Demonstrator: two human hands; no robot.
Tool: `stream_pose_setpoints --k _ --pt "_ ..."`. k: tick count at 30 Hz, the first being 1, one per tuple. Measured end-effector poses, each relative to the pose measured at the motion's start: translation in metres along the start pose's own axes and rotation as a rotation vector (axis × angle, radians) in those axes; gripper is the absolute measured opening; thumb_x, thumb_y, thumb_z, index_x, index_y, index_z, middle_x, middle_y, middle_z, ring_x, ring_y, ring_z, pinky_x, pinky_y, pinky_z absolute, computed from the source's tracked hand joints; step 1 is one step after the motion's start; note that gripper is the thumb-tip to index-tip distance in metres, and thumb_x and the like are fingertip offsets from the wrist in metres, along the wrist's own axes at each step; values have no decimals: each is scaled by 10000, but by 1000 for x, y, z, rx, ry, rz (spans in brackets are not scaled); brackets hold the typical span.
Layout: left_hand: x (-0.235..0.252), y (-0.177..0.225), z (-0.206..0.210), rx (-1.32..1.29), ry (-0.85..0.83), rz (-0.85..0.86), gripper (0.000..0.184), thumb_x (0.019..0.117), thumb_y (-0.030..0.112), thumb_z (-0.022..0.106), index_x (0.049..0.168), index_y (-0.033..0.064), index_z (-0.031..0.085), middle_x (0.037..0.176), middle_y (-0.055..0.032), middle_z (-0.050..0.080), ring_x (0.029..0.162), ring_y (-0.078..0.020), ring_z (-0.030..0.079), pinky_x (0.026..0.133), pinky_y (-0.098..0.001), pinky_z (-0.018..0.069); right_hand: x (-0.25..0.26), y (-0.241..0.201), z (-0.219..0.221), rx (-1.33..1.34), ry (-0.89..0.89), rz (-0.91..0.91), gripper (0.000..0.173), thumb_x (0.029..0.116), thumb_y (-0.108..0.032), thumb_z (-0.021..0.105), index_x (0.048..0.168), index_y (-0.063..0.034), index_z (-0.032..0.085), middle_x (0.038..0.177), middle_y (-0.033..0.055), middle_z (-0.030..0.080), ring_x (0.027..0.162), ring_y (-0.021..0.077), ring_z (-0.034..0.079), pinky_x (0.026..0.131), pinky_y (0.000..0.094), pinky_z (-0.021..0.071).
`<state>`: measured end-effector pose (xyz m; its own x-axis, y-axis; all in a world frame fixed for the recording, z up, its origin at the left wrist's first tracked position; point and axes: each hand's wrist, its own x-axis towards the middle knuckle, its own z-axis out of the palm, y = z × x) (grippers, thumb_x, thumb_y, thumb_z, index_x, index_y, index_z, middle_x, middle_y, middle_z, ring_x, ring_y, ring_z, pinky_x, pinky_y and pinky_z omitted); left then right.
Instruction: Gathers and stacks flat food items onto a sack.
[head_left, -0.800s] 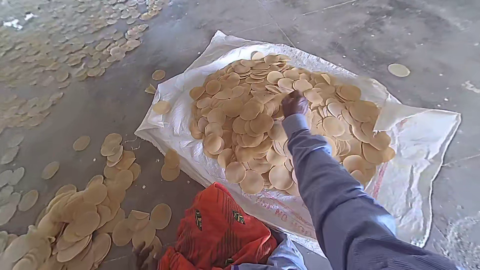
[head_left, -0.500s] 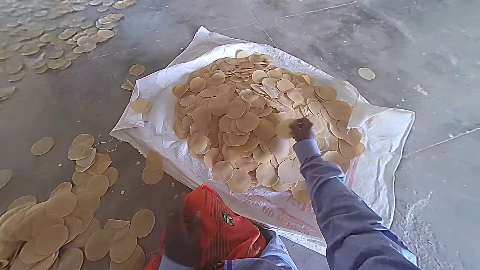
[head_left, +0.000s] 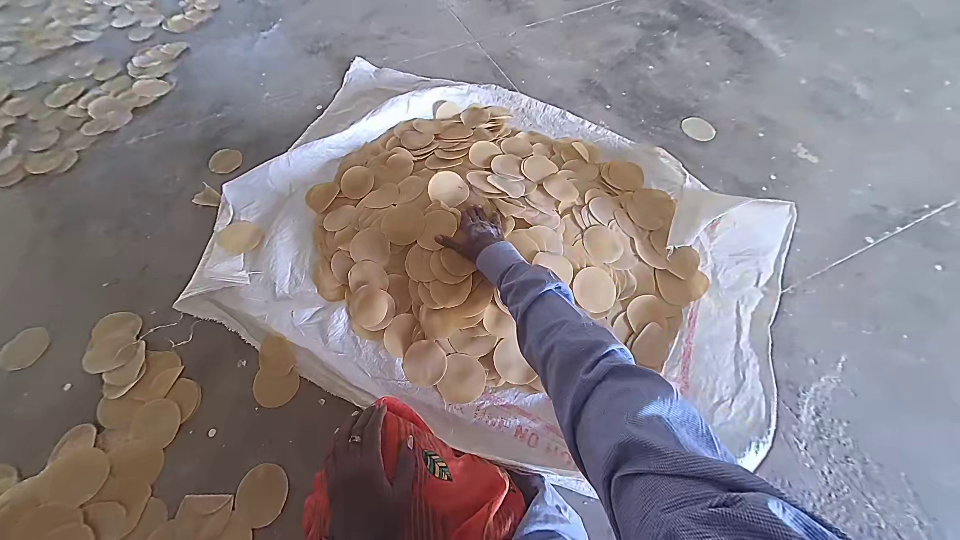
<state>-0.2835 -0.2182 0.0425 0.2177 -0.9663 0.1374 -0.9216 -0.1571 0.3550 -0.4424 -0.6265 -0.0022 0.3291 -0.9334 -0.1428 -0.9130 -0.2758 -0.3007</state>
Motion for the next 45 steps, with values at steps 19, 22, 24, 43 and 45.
stream_pose_setpoints --k 19,22,24,43,45 --pt "7 -4 12 -72 19 -78 589 981 482 437 1270 46 707 1294 -156 704 1252 -416 627 1058 -629 445 5 129 -99 976 641 348 266 1022 -196 600 1179 16 634 1043 105 739 918 158 726 851 342 589" --pt "8 -4 17 -65 35 -93 587 980 496 433 1270 70 714 1282 -160 708 1235 -420 635 1028 -633 456 -6 141 -114 909 602 308 275 1064 -212 539 1216 13 582 1048 96 755 882 155 753 783 331 621" --pt "11 0 15 -74 24 -100 593 967 483 428 1265 56 711 1283 -178 703 1241 -435 627 1031 -645 448 -9 147 -113 532 425 322 389 992 -244 640 1274 24 645 1225 186 707 1161 307 674 1026 512 511" --pt "8 -4 22 -57 68 -89 589 947 473 441 1247 45 711 1275 -171 703 1232 -433 625 1005 -637 469 -53 84 -124 283 -94 435 337 952 -144 712 1268 -27 686 1356 205 642 1317 356 563 1124 560 381" --pt "6 -5 23 -49 65 -88 595 952 485 435 1250 53 714 1276 -163 707 1232 -426 628 993 -627 478 -52 95 -111 326 107 368 300 922 -172 745 1176 -17 714 1246 221 682 1232 375 605 1080 583 412"
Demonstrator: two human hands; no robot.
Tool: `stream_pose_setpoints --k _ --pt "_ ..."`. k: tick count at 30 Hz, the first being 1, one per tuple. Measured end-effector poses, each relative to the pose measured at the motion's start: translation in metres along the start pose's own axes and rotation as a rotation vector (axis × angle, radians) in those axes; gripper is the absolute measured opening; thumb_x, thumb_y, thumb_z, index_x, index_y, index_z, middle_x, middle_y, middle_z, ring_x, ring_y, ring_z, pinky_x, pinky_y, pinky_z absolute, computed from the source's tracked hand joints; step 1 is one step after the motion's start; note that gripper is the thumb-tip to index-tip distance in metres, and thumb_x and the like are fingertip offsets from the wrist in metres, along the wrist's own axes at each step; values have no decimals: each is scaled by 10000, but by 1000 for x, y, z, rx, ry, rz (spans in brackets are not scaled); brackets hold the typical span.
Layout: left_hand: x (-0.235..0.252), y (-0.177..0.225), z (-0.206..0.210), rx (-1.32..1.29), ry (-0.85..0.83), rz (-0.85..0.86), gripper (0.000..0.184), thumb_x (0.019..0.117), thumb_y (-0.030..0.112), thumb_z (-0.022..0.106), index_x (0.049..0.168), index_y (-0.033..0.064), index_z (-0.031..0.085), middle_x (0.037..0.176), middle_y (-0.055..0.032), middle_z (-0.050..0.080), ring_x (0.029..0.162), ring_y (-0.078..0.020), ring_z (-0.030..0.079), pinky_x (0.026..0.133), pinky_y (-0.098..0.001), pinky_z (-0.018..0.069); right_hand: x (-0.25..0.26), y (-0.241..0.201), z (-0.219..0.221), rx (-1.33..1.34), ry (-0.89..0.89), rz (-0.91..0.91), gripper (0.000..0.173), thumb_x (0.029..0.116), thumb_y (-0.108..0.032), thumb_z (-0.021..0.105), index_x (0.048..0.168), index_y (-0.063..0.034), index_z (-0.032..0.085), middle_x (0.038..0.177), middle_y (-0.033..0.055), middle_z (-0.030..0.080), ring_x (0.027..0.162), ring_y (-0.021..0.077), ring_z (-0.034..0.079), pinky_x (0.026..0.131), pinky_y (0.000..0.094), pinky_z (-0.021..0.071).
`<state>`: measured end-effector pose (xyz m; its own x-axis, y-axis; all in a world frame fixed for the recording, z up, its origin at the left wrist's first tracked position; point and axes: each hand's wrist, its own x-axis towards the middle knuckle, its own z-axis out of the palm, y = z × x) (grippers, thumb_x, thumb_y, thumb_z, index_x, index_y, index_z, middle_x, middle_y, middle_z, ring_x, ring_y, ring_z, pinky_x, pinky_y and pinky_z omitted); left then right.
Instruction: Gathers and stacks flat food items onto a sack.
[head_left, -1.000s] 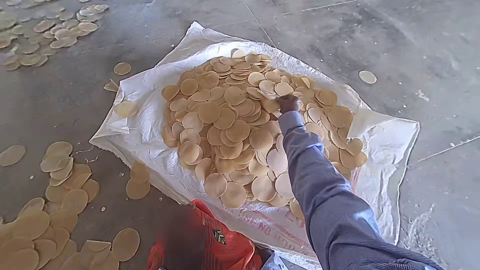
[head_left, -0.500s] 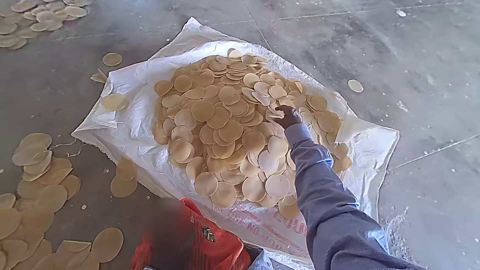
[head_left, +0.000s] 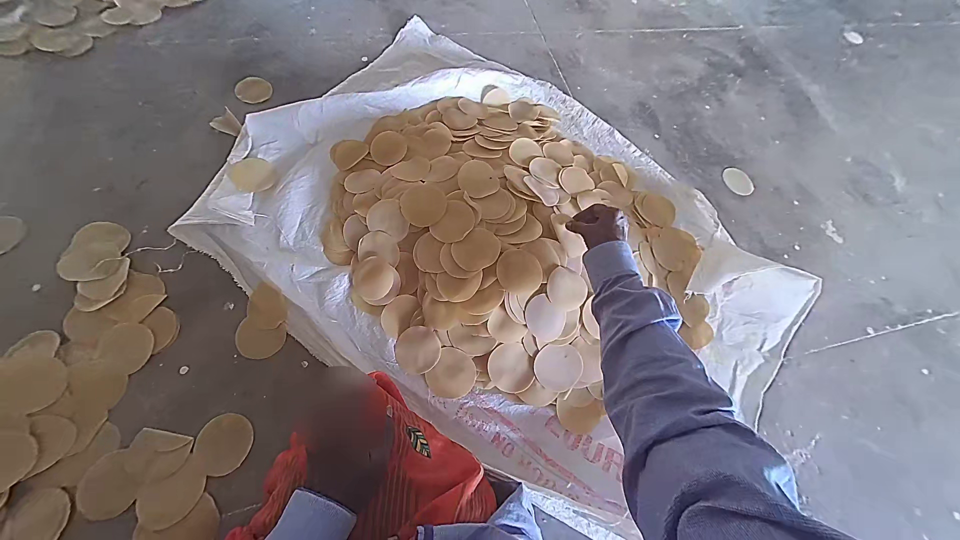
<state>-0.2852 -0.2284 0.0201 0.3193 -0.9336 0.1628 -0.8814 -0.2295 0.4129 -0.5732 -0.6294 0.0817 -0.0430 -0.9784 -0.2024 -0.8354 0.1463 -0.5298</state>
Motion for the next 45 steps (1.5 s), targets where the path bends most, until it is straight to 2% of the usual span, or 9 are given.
stream_pose_setpoints --k 3,9,14,18,24,33,38,41,45 --pt "-1 0 0 7 -16 -6 591 952 486 433 1265 66 707 1292 -149 701 1242 -409 622 1003 -611 476 25 22 -5 33 238 -127 378 897 -278 752 1145 5 720 1151 252 711 1150 434 650 1017 658 458" --pt "1 1 -1 8 -16 -7 577 960 477 433 1253 64 710 1289 -148 704 1237 -406 628 1008 -620 472 11 -8 -54 -64 482 -229 414 1039 -152 454 1440 -62 511 1150 203 719 1094 323 698 973 473 521" --pt "2 0 -1 -2 -32 -20 562 962 471 440 1254 74 711 1292 -146 701 1243 -396 625 1031 -610 460 -37 3 21 -336 179 -289 444 1082 -99 343 1483 -82 532 1228 344 659 1095 567 649 904 713 486" --pt "0 0 -2 -13 -28 -15 527 954 446 456 1222 80 725 1292 -137 702 1245 -395 623 1033 -611 459 -31 45 92 -298 -146 -410 516 1090 -191 425 1566 2 370 1619 241 375 1507 416 357 1204 614 307" --pt "0 0 -5 -36 -12 0 533 955 456 447 1203 77 730 1283 -139 705 1245 -400 621 1000 -605 477 -29 28 55 -179 10 -352 393 1114 -184 367 1403 -79 613 1289 233 684 1186 445 661 1020 626 485" --pt "-1 1 -5 -39 -3 -15 510 946 444 478 1201 85 735 1281 -144 704 1237 -416 620 1003 -610 474 10 56 82 -379 -114 -324 578 1114 -430 322 1608 -133 364 1689 101 305 1574 382 204 1221 668 180" --pt "-2 0 -4 -39 13 -14 505 952 446 473 1200 95 738 1282 -135 706 1236 -401 624 1014 -619 464 -41 2 75 -230 -22 -790 489 948 -306 692 1386 -97 638 1525 193 523 1460 447 410 1169 628 343" --pt "-3 -1 -3 -40 10 -5 503 957 450 460 1190 101 738 1279 -133 705 1236 -390 622 1011 -605 463 -70 -19 103 -323 -217 -1075 452 800 -183 812 1245 -233 743 1624 169 402 1522 485 264 1181 681 280" --pt "-1 -1 0 -43 25 2 520 948 461 455 1185 98 741 1270 -133 709 1230 -391 627 1002 -603 471 -63 -27 136 -243 -157 -1178 132 953 -219 694 1009 -191 810 1508 133 563 1495 450 359 1201 675 250"
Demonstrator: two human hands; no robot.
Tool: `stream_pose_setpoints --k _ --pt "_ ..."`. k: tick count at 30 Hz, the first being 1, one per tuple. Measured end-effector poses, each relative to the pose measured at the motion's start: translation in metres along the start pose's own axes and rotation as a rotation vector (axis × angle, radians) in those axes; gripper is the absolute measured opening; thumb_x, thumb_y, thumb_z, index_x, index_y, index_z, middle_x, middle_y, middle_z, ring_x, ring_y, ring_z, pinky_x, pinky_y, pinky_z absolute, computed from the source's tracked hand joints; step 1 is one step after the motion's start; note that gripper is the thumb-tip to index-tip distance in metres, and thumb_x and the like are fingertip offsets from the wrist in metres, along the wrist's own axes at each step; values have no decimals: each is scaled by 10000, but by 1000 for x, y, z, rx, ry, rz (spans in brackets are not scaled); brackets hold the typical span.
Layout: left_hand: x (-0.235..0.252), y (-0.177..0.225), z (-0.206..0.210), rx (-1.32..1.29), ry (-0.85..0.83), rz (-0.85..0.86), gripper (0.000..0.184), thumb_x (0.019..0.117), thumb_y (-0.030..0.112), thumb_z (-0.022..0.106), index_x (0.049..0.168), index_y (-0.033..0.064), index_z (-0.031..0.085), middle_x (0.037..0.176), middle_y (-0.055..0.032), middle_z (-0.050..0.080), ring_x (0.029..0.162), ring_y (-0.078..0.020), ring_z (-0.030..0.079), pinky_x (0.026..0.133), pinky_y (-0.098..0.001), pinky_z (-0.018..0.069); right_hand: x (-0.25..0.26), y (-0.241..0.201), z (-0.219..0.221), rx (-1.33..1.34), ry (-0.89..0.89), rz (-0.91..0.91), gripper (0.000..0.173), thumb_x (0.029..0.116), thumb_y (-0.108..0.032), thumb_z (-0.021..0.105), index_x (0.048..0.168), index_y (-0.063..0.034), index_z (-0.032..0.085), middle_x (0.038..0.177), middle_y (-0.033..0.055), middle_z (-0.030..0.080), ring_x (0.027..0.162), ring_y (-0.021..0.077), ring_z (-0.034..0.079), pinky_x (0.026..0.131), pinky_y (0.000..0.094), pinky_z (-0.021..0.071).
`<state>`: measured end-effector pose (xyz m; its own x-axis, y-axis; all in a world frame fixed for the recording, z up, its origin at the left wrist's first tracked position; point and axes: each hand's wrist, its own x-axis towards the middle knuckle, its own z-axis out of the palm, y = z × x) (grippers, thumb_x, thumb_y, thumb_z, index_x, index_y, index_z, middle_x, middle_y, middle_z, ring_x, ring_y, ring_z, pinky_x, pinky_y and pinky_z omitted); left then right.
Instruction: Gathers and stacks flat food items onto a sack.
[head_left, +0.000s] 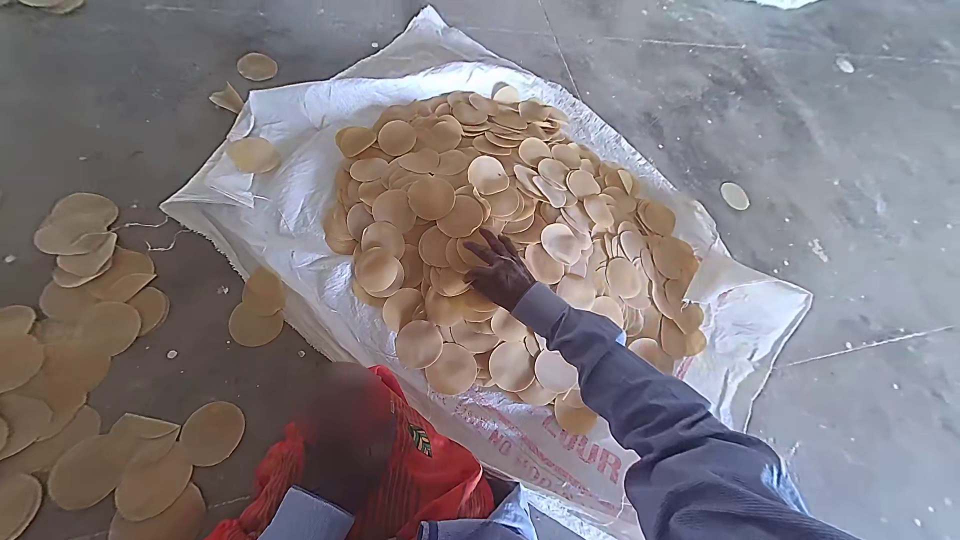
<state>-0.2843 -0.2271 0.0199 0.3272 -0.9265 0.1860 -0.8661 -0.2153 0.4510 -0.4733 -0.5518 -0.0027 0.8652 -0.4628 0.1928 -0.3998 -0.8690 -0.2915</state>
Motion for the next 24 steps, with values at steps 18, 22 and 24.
stream_pose_setpoints --k 18,22,24 --pt "8 4 -2 -19 -39 -56 511 959 456 457 1159 99 764 1254 -123 729 1210 -397 654 1039 -623 456 164 70 -23 33 -74 980 784 992 -651 511 1403 15 548 1363 242 628 1310 404 583 1073 628 443" --pt "8 -2 -5 -16 -53 -59 500 966 452 459 1162 108 763 1254 -108 729 1222 -374 651 1059 -594 457 182 64 -2 -100 -120 1067 453 1016 -326 540 1283 27 639 1365 258 616 1313 440 560 1021 697 426" --pt "7 -7 -4 -20 -79 -63 483 970 441 470 1179 112 755 1268 -109 720 1244 -381 633 1082 -598 436 184 67 -12 -106 -78 1061 336 993 -156 549 1249 40 643 1335 261 632 1271 433 598 975 666 481"
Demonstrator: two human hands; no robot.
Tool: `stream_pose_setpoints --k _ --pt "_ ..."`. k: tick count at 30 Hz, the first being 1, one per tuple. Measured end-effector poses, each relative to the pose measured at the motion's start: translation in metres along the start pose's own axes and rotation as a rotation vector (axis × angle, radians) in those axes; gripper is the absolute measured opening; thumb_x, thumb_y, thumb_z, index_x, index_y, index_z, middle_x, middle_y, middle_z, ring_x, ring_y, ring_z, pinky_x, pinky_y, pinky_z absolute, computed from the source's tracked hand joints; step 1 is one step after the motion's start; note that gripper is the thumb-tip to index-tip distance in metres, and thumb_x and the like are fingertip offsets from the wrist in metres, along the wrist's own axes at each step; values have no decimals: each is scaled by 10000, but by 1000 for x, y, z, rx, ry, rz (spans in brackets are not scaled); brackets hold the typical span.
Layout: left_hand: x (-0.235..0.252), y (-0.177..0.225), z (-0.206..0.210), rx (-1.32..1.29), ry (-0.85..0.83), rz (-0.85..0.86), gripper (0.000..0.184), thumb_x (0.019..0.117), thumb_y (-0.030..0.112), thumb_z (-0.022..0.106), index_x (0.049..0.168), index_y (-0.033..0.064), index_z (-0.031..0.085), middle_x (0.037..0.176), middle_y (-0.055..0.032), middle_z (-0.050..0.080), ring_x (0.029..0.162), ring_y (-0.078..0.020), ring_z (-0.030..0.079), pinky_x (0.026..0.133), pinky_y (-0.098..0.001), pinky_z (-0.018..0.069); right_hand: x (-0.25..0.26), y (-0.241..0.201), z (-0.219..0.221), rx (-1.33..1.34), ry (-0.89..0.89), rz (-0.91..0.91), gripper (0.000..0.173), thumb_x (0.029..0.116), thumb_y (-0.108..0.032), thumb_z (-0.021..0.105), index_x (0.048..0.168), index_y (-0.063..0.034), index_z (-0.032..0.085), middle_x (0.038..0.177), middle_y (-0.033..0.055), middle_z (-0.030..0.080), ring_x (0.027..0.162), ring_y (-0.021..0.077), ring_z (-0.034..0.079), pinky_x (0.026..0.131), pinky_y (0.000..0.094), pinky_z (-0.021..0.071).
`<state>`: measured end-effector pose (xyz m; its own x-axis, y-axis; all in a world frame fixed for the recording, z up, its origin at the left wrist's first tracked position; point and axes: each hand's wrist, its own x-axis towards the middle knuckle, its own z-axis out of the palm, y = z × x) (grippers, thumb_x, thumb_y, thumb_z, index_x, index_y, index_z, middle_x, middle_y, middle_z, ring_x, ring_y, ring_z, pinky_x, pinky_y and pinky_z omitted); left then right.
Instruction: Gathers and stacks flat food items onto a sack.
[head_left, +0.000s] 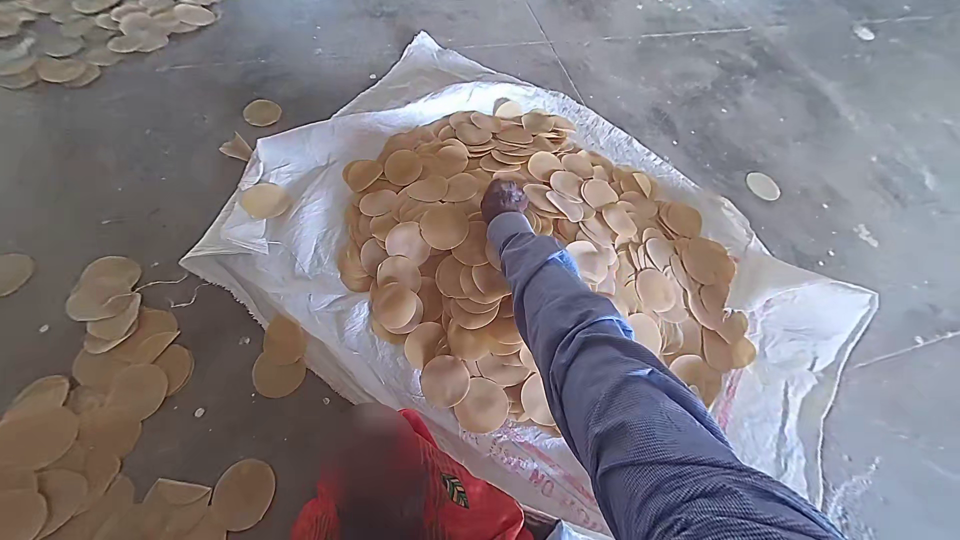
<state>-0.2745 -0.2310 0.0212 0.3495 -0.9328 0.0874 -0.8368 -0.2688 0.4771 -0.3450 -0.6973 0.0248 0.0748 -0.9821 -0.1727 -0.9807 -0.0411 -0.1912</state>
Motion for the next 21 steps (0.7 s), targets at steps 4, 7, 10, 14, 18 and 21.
stream_pose_setpoints --k 4,7,10,14,18,21 --pt "2 -7 9 -12 -31 -15 458 977 440 488 1198 129 742 1300 -100 706 1279 -381 604 1094 -597 418 22 21 -39 497 126 -84 397 940 -204 697 1302 -43 671 1303 204 669 1270 345 609 1078 539 468" --pt "3 -1 13 -2 18 -24 504 968 462 446 1161 119 761 1249 -117 728 1215 -387 646 1038 -608 449 26 48 -39 474 89 -106 579 815 -227 844 1321 -33 639 1272 219 663 1230 365 610 1062 563 459" --pt "7 5 12 3 16 -20 502 970 452 449 1158 110 764 1244 -121 732 1205 -386 658 1048 -594 454 22 75 -39 222 168 -83 639 909 -263 741 1465 -44 513 1376 254 607 1289 438 581 1058 623 459" --pt "7 3 22 10 53 7 510 948 454 446 1133 107 770 1240 -111 728 1200 -372 645 1014 -579 468 10 97 12 59 -9 -135 732 1059 -617 313 1639 -172 282 1684 219 246 1546 488 199 1135 788 218" --pt "9 14 20 5 -5 -18 461 953 435 524 1165 97 756 1272 -119 714 1256 -376 620 1062 -602 458 -43 69 -3 -276 22 -311 610 1108 -421 362 1521 19 453 1547 339 423 1446 563 359 1109 761 302" --pt "11 19 2 -52 -225 -128 462 999 392 540 1310 84 686 1400 -121 647 1392 -322 524 1206 -538 336 -88 0 -63 -538 -277 -89 658 1125 -355 382 1595 66 197 1649 328 224 1537 505 211 1185 719 212"
